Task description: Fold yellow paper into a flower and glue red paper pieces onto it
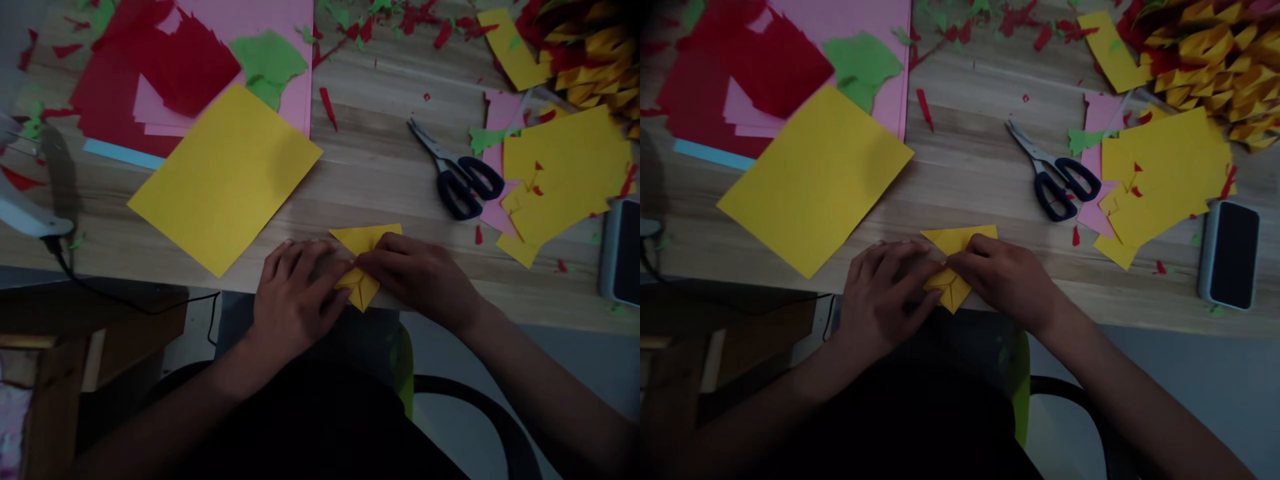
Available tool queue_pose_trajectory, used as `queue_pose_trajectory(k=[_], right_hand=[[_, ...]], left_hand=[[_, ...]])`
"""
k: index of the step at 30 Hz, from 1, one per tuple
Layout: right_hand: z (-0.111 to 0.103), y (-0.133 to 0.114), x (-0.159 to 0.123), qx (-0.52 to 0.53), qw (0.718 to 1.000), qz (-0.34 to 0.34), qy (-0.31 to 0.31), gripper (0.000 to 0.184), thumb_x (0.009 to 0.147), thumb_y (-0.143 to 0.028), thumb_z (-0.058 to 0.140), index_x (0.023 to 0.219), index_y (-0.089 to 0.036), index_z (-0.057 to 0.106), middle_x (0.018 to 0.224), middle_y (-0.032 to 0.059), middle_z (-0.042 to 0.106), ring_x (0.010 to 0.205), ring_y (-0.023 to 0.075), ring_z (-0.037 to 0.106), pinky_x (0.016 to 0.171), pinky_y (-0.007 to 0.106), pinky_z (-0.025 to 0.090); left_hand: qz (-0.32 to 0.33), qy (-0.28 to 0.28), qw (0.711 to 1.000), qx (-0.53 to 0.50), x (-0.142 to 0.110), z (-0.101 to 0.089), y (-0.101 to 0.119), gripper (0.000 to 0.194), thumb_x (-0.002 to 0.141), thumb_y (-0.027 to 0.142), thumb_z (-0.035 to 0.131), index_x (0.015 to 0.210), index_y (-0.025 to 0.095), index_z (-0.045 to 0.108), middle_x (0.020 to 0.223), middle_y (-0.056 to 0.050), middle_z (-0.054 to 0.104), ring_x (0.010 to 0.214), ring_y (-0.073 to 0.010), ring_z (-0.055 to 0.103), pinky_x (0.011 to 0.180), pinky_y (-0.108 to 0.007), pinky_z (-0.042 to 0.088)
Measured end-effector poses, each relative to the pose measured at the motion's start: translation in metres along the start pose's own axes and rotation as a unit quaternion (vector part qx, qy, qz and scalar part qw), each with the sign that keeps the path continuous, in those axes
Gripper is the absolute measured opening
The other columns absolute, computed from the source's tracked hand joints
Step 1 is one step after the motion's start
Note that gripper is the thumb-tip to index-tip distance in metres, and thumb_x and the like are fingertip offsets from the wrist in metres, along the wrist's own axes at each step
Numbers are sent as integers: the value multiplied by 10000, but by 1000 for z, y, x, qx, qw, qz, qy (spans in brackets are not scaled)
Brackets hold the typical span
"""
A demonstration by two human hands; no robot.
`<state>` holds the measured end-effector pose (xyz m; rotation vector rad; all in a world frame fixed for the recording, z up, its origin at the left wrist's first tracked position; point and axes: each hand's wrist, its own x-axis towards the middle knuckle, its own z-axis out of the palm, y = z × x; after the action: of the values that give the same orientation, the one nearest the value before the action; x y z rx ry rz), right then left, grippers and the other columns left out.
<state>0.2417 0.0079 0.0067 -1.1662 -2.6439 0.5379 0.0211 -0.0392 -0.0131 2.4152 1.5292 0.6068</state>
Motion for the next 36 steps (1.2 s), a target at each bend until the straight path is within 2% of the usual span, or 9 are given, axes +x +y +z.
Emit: queue_pose_trajectory(k=[3,7,11,14,17,20,24,30,36], right_hand=[[-8,-7,-3,-98,994,-52,-12,264,991,-168,494,1135,-208,711,843,43,634,709,175,565,601,300,386],[-13,-13,-8,-154,986,-52,-23,323,947,-111,521,1204,-199,696,803,51,620,719,207,543,621,331,390],[-7,-6,-12,-114,992,-55,-6,341,952,-117,518,1226,-220,693,795,39,623,698,186,537,600,313,399],[-4,2,-15,-71,995,-56,47,248,955,-169,545,1116,-193,732,802,50,641,709,179,549,596,307,418],[-5,4,-17,-55,995,-20,78,199,942,-194,563,1027,-172,741,816,72,653,745,190,567,625,317,449],[-4,1,-16,-50,997,7,63,236,956,-222,549,1099,-202,736,830,69,658,756,194,573,649,323,468],[-1,-2,-13,-38,999,10,33,285,989,-271,517,1190,-266,718,838,54,657,755,196,571,656,324,468],[2,-2,-10,-24,999,12,17,272,1000,-287,509,1145,-295,738,858,54,647,765,193,562,667,327,449],[1,-1,-12,-12,1000,-9,21,250,1001,-262,508,1065,-277,749,879,51,647,807,194,563,702,330,454]], left_hand=[[-1,7,1000,-1,-1,1,-2,294,894,351,665,1180,292,696,1286,-48,654,1179,-263,566,1102,-480,392],[17,14,1000,7,-1,0,-4,291,893,348,677,1181,311,698,1274,-39,663,1193,-259,563,1102,-475,394],[21,-13,1000,17,-1,-4,-4,369,910,336,658,1279,347,652,1305,-46,642,1212,-270,557,1086,-487,400],[21,-28,999,21,0,-6,-3,324,921,337,638,1242,322,674,1322,-59,630,1225,-283,542,1090,-500,390],[24,-31,999,18,1,-6,-3,300,917,343,642,1214,328,683,1312,-56,631,1233,-285,528,1088,-500,387],[23,-22,999,15,1,-5,-5,281,906,349,657,1185,337,692,1300,-54,636,1218,-284,537,1078,-503,393],[27,-8,1000,6,0,-4,-6,278,888,344,684,1166,338,702,1288,-57,642,1207,-277,552,1072,-502,401],[15,-17,1000,-2,0,-4,-6,329,883,357,693,1212,347,683,1294,-53,637,1209,-272,554,1071,-493,403],[4,-17,1000,-2,1,-2,-5,298,889,391,677,1177,316,691,1287,-47,638,1204,-264,551,1079,-472,385]])
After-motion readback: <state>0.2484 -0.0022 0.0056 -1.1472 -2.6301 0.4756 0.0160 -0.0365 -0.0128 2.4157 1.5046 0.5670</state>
